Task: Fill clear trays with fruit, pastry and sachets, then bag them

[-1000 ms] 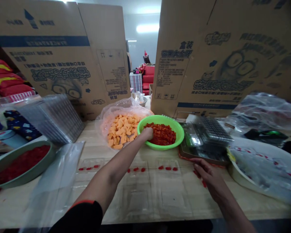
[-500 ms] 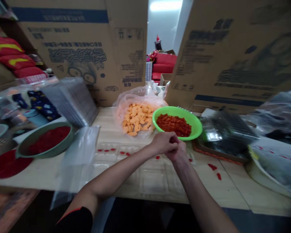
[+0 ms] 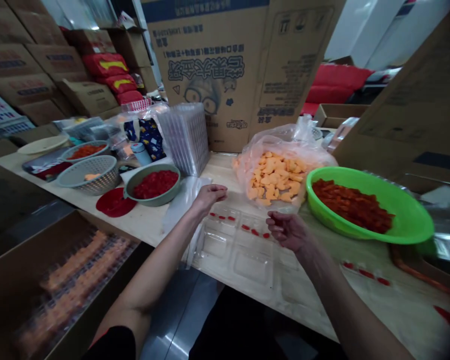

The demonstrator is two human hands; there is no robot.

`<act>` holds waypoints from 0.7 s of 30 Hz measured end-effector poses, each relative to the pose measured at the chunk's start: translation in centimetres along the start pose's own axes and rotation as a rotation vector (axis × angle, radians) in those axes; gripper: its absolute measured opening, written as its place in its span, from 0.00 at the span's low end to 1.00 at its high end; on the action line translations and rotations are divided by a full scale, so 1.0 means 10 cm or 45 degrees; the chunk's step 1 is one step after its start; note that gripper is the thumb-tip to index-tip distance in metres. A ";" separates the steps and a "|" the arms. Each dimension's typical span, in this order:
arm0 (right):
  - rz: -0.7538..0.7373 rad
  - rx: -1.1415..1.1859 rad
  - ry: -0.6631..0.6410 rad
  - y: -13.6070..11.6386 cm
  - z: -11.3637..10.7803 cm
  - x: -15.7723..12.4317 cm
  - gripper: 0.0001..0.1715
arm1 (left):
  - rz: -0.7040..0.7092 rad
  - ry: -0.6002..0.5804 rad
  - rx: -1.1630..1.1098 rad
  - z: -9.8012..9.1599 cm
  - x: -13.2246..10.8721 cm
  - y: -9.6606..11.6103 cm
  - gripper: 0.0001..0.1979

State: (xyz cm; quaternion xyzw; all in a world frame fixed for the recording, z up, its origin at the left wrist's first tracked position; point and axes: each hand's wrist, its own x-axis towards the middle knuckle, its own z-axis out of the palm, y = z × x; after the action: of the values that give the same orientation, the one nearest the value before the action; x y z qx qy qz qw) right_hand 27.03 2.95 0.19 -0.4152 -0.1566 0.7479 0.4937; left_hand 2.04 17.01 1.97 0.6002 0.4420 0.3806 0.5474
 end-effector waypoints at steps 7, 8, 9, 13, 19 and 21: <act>-0.021 -0.914 0.100 0.15 0.49 0.31 0.15 | 0.107 -0.093 0.462 -0.60 0.08 -0.40 0.04; -0.075 -1.135 0.130 0.16 0.55 0.37 0.13 | 0.140 -0.129 0.532 -0.60 0.09 -0.43 0.05; -0.158 -1.360 0.166 0.17 0.60 0.43 0.12 | 0.177 -0.160 0.598 -0.59 0.10 -0.46 0.05; -0.488 -1.951 0.250 0.22 0.77 0.72 0.12 | 0.337 -0.263 0.814 -0.52 0.14 -0.55 0.10; -0.589 -2.147 0.218 0.46 0.91 1.07 0.19 | 0.454 -0.360 1.034 -0.47 0.06 -0.61 0.09; -0.585 -2.181 0.198 0.50 0.92 1.11 0.22 | 0.469 -0.308 1.064 -0.51 0.03 -0.61 0.10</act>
State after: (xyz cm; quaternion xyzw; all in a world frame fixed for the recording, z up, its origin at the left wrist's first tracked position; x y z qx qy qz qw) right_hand 15.00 11.94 -2.63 -0.6499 -0.7074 0.2265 0.1608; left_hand -3.32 18.97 -3.57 0.8775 0.3765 0.1880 0.2298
